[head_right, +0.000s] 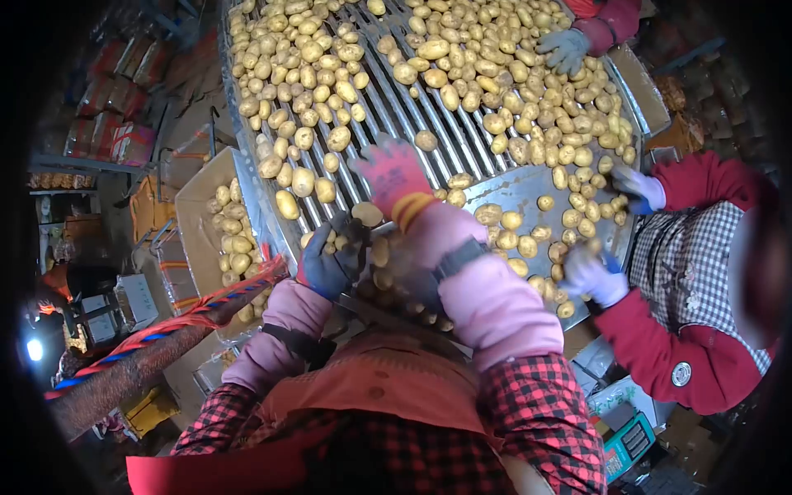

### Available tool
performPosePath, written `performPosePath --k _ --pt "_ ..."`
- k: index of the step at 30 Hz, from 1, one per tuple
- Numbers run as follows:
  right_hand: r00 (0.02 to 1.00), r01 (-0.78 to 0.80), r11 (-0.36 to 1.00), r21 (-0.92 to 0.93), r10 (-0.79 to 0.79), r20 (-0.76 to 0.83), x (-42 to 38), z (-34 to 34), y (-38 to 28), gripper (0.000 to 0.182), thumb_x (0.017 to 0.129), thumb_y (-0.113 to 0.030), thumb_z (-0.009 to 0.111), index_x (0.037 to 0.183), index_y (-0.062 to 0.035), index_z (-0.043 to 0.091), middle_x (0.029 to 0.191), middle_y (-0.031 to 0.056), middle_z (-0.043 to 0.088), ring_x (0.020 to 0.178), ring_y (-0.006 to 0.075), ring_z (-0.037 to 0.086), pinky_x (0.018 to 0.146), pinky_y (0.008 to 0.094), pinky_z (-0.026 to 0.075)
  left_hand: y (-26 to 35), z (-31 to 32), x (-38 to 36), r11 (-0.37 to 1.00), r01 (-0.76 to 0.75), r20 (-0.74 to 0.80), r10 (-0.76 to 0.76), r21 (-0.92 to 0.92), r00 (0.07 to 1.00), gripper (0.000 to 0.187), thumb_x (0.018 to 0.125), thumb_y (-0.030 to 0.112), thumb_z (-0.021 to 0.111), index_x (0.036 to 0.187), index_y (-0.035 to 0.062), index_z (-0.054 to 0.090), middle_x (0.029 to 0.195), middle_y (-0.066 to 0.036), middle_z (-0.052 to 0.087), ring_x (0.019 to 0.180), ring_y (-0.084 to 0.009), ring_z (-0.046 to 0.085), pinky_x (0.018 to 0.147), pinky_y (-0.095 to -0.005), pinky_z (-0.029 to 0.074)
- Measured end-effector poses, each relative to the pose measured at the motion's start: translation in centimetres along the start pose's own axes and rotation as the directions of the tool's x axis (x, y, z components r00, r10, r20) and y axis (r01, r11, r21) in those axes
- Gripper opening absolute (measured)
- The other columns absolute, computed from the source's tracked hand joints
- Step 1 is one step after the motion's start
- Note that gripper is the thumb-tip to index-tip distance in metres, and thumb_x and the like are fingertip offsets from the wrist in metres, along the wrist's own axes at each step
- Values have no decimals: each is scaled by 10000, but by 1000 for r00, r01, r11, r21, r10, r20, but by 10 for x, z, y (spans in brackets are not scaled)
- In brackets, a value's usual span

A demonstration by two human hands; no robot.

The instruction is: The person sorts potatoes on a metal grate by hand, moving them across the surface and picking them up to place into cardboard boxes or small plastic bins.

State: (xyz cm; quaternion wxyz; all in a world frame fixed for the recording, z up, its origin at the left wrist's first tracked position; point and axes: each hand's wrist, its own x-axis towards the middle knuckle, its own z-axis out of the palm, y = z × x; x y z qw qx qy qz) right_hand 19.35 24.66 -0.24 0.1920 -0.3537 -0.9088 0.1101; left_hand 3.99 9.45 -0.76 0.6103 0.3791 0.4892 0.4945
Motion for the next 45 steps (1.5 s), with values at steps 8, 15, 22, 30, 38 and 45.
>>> performPosePath --k 8,15,22,30,38,45 --pt "874 113 988 -108 -47 484 0 14 3 208 850 -252 595 1037 -260 685 1059 33 625 1106 246 571 993 423 383 1 0 13 976 28 16 -32 215 999 317 1005 199 474 1269 30 519 1150 -64 610 1076 -184 592 953 -299 462" --pt "808 96 992 -77 -33 588 20 9 -12 337 823 -277 620 1152 -210 652 1147 79 620 1117 286 597 965 431 457 5 -1 18 530 329 101 -413 -781 905 313 986 263 479 1208 63 575 1100 -66 629 978 -206 607 825 -333 513" --pt "932 -275 961 20 261 251 75 -14 86 423 855 -109 642 1268 -173 580 1181 135 626 1078 338 604 921 421 496 13 -2 20 212 222 184 -186 -952 965 357 968 291 516 1241 74 592 1154 -94 623 984 -234 618 864 -387 523" --pt "928 -329 941 -79 337 155 102 15 144 211 864 -146 602 1073 -166 626 1113 100 619 1024 306 629 853 423 515 46 13 36 241 239 96 -486 -941 869 410 960 421 542 1196 94 611 1070 -91 660 996 -240 626 928 -389 501" --pt "859 -465 760 455 263 438 41 8 30 433 848 -356 705 1185 -102 606 1147 142 646 1088 322 610 910 409 502 -21 -11 46 101 124 117 -78 -987 990 393 977 415 501 1063 58 641 924 -78 647 916 -215 618 839 -356 511" --pt "836 -452 888 -87 456 304 168 45 30 628 814 -499 633 1391 -310 476 1258 227 530 1120 405 584 918 491 499 13 0 31 79 142 136 -78 -987 988 378 990 434 466 815 113 564 787 -48 564 876 -273 578 753 -452 509"
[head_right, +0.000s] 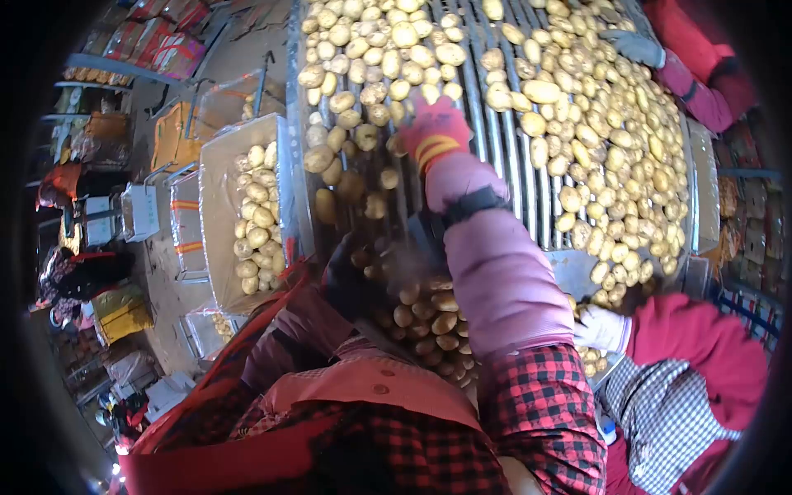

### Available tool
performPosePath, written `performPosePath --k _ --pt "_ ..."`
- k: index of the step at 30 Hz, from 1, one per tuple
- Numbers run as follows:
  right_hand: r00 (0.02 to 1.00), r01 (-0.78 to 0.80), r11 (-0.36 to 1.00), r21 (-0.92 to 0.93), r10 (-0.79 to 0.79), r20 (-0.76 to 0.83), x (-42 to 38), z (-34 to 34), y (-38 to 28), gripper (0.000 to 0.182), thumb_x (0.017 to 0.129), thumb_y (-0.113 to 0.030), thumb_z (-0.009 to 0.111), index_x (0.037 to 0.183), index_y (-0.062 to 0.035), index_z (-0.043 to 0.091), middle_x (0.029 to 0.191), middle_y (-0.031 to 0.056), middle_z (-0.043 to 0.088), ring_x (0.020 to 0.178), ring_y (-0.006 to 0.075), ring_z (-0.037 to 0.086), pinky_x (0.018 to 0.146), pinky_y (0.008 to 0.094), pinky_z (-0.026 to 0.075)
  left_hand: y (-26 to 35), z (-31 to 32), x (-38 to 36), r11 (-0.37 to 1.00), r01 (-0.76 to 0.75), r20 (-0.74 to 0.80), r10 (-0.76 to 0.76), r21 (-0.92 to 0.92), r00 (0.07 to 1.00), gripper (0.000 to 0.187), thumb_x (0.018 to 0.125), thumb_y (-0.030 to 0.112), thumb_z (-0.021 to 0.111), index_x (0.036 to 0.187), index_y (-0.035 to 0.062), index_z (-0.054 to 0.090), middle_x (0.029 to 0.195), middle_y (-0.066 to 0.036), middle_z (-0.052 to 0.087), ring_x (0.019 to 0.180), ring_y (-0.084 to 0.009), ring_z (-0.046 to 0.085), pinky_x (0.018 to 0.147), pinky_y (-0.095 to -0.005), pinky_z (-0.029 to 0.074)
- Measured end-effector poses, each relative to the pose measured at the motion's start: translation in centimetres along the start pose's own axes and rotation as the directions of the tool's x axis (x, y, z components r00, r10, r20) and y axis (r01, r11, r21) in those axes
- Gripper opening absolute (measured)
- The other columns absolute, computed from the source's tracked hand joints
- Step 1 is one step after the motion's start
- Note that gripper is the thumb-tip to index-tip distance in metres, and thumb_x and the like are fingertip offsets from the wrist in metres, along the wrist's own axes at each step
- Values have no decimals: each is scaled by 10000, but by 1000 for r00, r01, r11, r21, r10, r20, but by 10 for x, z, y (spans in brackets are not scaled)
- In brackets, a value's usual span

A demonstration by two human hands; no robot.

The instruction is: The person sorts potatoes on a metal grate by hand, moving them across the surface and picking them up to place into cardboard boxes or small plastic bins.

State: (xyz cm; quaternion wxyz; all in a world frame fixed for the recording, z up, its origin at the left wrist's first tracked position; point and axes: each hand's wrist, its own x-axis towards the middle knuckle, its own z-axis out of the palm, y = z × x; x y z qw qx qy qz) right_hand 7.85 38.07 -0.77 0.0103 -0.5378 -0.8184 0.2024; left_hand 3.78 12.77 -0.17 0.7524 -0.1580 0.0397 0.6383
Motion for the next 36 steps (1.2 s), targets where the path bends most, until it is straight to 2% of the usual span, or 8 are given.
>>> performPosePath --k 10,13,16,20,22,24,28,36 --pt "919 355 933 -59 -360 -159 -42 69 43 510 720 -229 730 1214 -257 604 1289 116 507 1168 357 516 976 435 466 -5 19 -18 957 -13 -161 62 290 985 471 1013 441 390 1267 86 566 1037 -95 639 932 -252 605 967 -440 472" --pt "953 300 952 -55 -302 -27 -58 58 38 486 698 -167 728 1168 -226 620 1210 90 567 1130 320 546 943 432 480 -7 17 -23 959 61 -468 80 278 880 415 991 476 455 1072 100 612 1113 -152 628 1011 -321 615 931 -507 513" --pt "821 511 808 294 -358 -444 -107 25 32 404 697 -185 721 1088 -137 633 1043 147 617 979 355 602 845 417 514 -10 19 -16 958 10 -370 102 287 923 406 986 463 480 1167 115 585 1107 -129 630 1033 -294 619 929 -487 509" --pt "821 557 786 268 -473 -319 -209 1 -20 238 810 -211 603 992 -65 648 996 119 625 1030 296 567 908 429 469 -9 14 -19 962 44 -284 35 268 958 576 1009 477 330 1369 49 464 1361 -161 509 1253 -295 500 1097 -437 386" --pt "767 599 741 304 -423 -482 -219 55 -21 274 827 -204 609 1071 -82 633 996 148 608 1000 339 583 872 423 472 3 -16 -18 393 -30 -112 333 919 936 366 939 328 530 1195 67 541 1154 -115 601 1073 -266 591 946 -406 475" --pt "759 611 693 383 -376 -531 -229 46 -31 230 825 -231 593 1003 -100 657 961 113 605 983 306 576 821 412 462 10 -33 -20 135 -61 12 342 989 940 270 907 270 620 1100 85 583 1020 -86 641 952 -254 633 828 -384 514" --pt "706 686 714 138 -608 -365 -194 37 -17 290 797 -289 624 1030 -118 645 1030 118 597 981 313 571 778 407 451 25 -55 -38 747 -22 -40 65 664 997 263 919 334 578 1071 120 596 899 -64 618 828 -263 619 658 -359 494" --pt "851 415 834 -364 -497 -167 -32 45 -69 454 750 -401 724 1144 -188 649 1283 80 525 1297 328 397 1031 498 348 10 -16 -82 868 -117 -315 296 483 902 328 946 412 506 1076 124 594 874 -63 610 793 -260 618 584 -353 486"
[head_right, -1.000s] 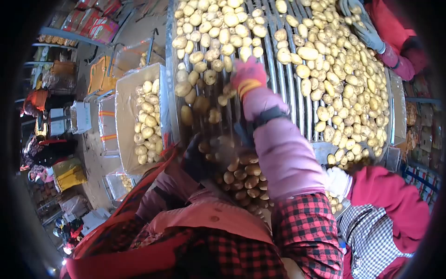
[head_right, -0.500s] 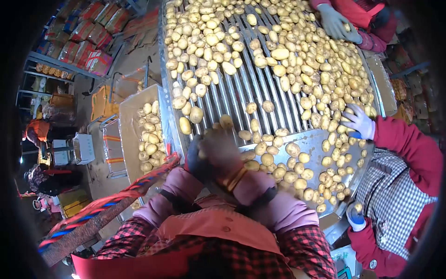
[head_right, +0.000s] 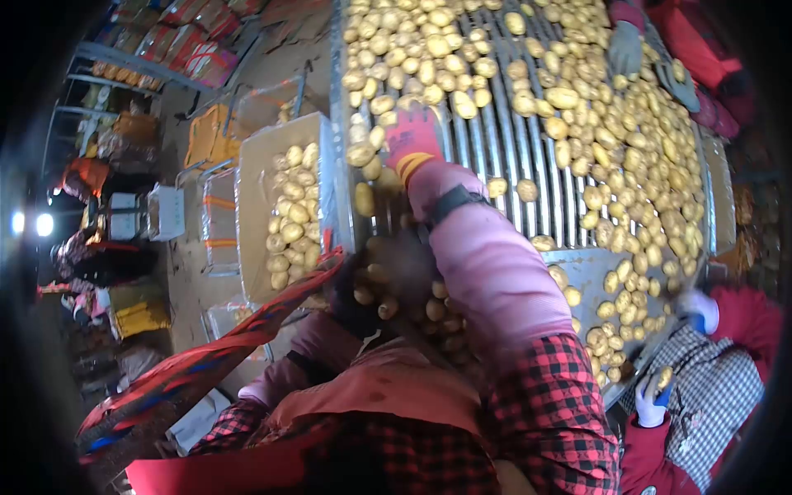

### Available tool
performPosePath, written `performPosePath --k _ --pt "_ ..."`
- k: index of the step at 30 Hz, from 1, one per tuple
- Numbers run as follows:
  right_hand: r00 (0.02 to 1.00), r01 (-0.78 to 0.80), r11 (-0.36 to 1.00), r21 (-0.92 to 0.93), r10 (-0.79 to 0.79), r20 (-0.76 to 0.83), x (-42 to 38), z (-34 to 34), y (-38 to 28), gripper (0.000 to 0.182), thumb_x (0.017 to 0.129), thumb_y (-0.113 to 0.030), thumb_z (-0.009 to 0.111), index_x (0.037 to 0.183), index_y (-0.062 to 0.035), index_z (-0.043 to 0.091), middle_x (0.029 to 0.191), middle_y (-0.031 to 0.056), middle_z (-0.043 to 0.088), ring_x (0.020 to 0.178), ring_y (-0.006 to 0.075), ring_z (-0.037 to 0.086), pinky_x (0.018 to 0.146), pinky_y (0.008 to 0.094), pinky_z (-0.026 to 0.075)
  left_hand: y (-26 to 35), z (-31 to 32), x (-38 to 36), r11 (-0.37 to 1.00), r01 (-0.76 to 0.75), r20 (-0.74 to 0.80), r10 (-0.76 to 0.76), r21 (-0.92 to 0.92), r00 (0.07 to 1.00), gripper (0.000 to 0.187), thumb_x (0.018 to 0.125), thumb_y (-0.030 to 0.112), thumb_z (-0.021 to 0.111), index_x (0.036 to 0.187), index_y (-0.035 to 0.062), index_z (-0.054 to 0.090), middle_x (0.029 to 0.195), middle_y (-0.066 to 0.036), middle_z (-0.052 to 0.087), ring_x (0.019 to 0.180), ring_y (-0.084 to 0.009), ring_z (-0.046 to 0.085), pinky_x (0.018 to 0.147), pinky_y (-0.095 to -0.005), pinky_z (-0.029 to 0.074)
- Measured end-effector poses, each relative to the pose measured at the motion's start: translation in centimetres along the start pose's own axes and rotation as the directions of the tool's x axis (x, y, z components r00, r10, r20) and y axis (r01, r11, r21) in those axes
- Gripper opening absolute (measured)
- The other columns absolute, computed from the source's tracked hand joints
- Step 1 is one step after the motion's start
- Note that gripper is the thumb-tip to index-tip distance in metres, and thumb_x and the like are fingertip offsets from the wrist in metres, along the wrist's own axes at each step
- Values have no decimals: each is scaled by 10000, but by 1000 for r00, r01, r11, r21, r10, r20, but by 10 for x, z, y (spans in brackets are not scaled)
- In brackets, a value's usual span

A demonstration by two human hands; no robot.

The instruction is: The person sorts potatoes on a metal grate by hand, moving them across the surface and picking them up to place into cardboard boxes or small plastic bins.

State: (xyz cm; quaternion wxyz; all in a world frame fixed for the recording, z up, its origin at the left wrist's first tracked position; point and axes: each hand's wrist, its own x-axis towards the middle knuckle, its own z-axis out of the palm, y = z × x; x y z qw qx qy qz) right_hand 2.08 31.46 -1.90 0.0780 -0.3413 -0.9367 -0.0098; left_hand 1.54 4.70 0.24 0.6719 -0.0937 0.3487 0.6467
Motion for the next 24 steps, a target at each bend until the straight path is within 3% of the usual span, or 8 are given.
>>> performPosePath --k 3,7,12,15,17,20,23,24 --pt "992 -88 994 -57 93 82 15 21 -14 495 711 -413 761 1148 -204 660 1287 87 515 1306 325 386 1033 497 339 4 17 -19 999 -54 -31 54 -3 998 358 955 441 479 1077 125 593 864 -63 607 780 -259 618 557 -351 483" --pt "987 131 990 50 -135 89 -38 9 11 391 666 -301 802 1005 -169 657 1176 92 548 1245 324 446 981 438 407 11 40 -33 985 -132 123 118 115 985 402 847 224 672 1168 32 525 992 -79 628 842 -236 637 701 -332 529" --pt "939 -295 913 281 222 262 -170 -22 54 421 702 -318 774 1043 -109 642 1057 122 596 1032 307 601 887 423 501 -2 33 -13 614 -468 487 152 635 860 348 917 382 555 1085 79 583 965 -133 622 808 -276 619 614 -384 506" --pt "854 -292 692 660 499 -146 -233 -70 28 396 716 -248 777 1050 -90 633 1050 129 614 987 348 607 881 435 492 -33 4 6 678 -224 347 -49 700 937 299 797 232 699 1020 80 570 1003 -135 615 847 -326 612 690 -432 503" --pt "868 -72 592 803 434 -242 -271 -110 -27 424 721 -253 764 1092 -99 628 1166 132 594 1089 354 571 947 455 464 -42 14 1 770 -11 282 -220 638 934 302 771 194 722 1011 91 572 996 -131 622 859 -321 615 711 -429 501" --pt "925 -51 865 499 229 -303 -297 -106 -76 376 803 -183 703 1151 -65 623 1227 186 576 1139 408 542 965 457 445 -67 -6 0 806 -121 343 -106 579 933 314 767 148 707 1056 105 590 976 -127 638 888 -293 628 755 -394 513" --pt "937 -99 861 498 249 -245 -312 -112 -94 434 763 -253 713 1158 -105 611 1283 151 551 1207 365 516 991 516 427 -56 -8 -22 713 -326 639 -219 621 737 411 889 294 574 1250 101 540 1184 -109 595 1089 -257 577 946 -383 459" --pt "922 -125 788 603 316 -222 -314 -126 -97 429 800 -229 693 1195 -91 601 1290 163 552 1215 378 513 1004 505 420 -61 -19 -25 865 21 522 -322 501 789 496 935 416 495 1316 99 504 1264 -110 566 1162 -257 545 1018 -401 417"
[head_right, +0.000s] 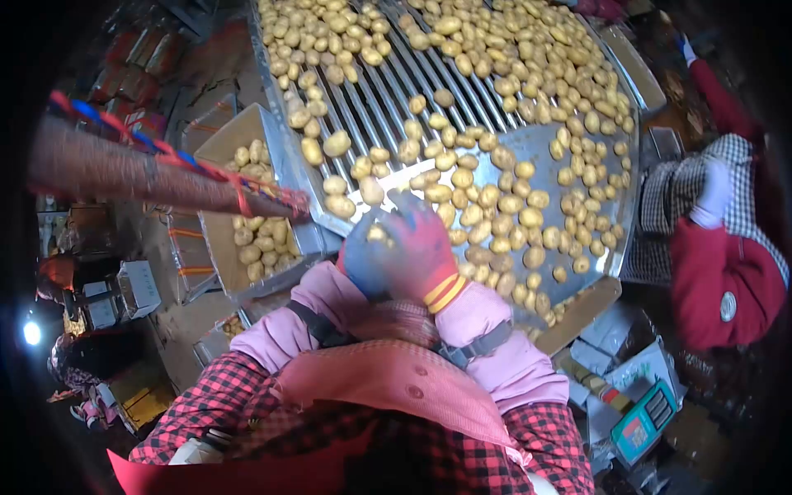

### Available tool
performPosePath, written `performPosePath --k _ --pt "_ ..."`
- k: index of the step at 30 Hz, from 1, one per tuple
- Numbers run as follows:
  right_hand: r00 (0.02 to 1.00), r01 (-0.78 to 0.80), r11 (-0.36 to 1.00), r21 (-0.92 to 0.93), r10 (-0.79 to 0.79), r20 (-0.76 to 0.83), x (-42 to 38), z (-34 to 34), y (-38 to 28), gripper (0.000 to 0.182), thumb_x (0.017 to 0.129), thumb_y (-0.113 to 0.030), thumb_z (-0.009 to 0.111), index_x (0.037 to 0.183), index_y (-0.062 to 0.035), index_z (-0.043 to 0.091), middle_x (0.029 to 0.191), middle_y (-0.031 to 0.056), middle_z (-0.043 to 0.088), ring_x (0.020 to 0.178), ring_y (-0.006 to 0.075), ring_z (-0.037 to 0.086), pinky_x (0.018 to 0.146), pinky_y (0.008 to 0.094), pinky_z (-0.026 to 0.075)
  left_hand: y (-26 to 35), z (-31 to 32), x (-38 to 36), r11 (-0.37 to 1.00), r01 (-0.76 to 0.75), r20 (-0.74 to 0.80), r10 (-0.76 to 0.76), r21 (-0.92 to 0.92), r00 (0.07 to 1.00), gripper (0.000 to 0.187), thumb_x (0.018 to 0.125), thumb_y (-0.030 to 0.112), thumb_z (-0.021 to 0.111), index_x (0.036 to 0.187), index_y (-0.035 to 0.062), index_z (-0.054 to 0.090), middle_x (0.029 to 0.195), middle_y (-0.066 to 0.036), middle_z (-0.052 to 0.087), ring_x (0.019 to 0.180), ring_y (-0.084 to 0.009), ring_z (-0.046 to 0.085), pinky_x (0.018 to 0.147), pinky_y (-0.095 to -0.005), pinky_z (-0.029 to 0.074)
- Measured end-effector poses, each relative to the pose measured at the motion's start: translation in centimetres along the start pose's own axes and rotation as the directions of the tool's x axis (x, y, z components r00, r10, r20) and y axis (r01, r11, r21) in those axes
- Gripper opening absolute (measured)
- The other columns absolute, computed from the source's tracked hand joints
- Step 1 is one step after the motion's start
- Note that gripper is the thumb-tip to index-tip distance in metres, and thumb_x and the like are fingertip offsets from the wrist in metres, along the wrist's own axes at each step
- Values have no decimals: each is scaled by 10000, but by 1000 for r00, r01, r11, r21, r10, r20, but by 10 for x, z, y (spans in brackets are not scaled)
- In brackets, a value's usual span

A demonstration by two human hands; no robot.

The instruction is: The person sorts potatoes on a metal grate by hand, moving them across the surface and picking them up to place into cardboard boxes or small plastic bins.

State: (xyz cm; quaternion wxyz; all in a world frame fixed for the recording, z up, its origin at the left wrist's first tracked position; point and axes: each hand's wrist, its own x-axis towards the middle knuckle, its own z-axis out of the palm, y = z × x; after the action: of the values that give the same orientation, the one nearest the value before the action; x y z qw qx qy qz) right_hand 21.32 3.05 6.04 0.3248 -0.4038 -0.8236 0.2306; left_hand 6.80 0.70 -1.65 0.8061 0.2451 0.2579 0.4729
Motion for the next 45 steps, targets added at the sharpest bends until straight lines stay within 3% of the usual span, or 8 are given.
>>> performPosePath --k 2,14,20,22,25,28,34,45 --pt "990 -80 997 3 80 -115 -7 -10 6 417 827 -216 683 1212 -79 597 1277 173 564 1206 382 520 1010 485 421 -16 -15 -16 650 216 262 -27 -729 965 645 950 576 455 1383 98 467 1357 -130 527 1257 -290 497 1108 -469 346" --pt "961 -227 973 32 218 171 -83 -1 8 347 876 -162 652 1189 -19 608 1204 191 610 1110 369 579 964 431 449 88 -52 -237 869 -200 -376 18 -452 926 437 943 489 521 1169 116 550 1124 -90 544 1088 -259 532 870 -502 459" --pt "929 -233 973 0 223 294 -79 9 3 339 860 -146 650 1177 -30 616 1156 195 623 1082 378 587 946 426 456 70 -150 -431 829 79 -723 431 553 540 466 956 430 540 1260 80 589 1308 -90 579 1191 -256 537 908 -482 475" --pt "928 -227 974 0 216 305 -76 12 4 327 860 -139 645 1169 -31 624 1154 198 627 1082 378 587 949 428 456 72 -173 -475 890 -378 -799 26 -254 600 474 948 446 554 1266 98 593 1309 -92 579 1213 -268 521 944 -494 465" --pt "935 -174 983 -52 182 305 -73 12 2 344 851 -144 655 1176 -36 626 1160 198 628 1092 380 583 965 428 448 81 -164 -460 959 -139 -969 -246 -247 25 612 931 452 594 1420 125 426 1388 -148 445 1198 -362 503 953 -554 464" --pt "921 -209 968 -139 243 305 -97 7 17 396 889 -316 628 1191 -60 622 1215 188 606 1119 379 564 986 441 436 102 -177 -426 959 -224 -976 -199 -175 -90 599 945 455 578 1407 93 456 1337 -160 538 1205 -310 544 997 -484 471" --pt "886 -313 936 -158 348 307 -126 -16 2 437 882 -322 623 1264 -115 583 1287 153 564 1189 383 516 1016 472 410 126 -117 -302 976 173 -498 -216 -131 840 557 1001 388 507 1358 -38 469 1280 -191 601 1106 -284 640 962 -398 526" --pt "841 -367 800 -476 504 199 -84 -10 97 704 854 -510 583 1460 -200 407 1549 128 308 1440 333 257 1170 503 200 115 -3 -59 698 272 -156 -227 662 961 466 1006 235 510 1409 8 456 1371 -123 515 1273 -197 483 1064 -349 386"
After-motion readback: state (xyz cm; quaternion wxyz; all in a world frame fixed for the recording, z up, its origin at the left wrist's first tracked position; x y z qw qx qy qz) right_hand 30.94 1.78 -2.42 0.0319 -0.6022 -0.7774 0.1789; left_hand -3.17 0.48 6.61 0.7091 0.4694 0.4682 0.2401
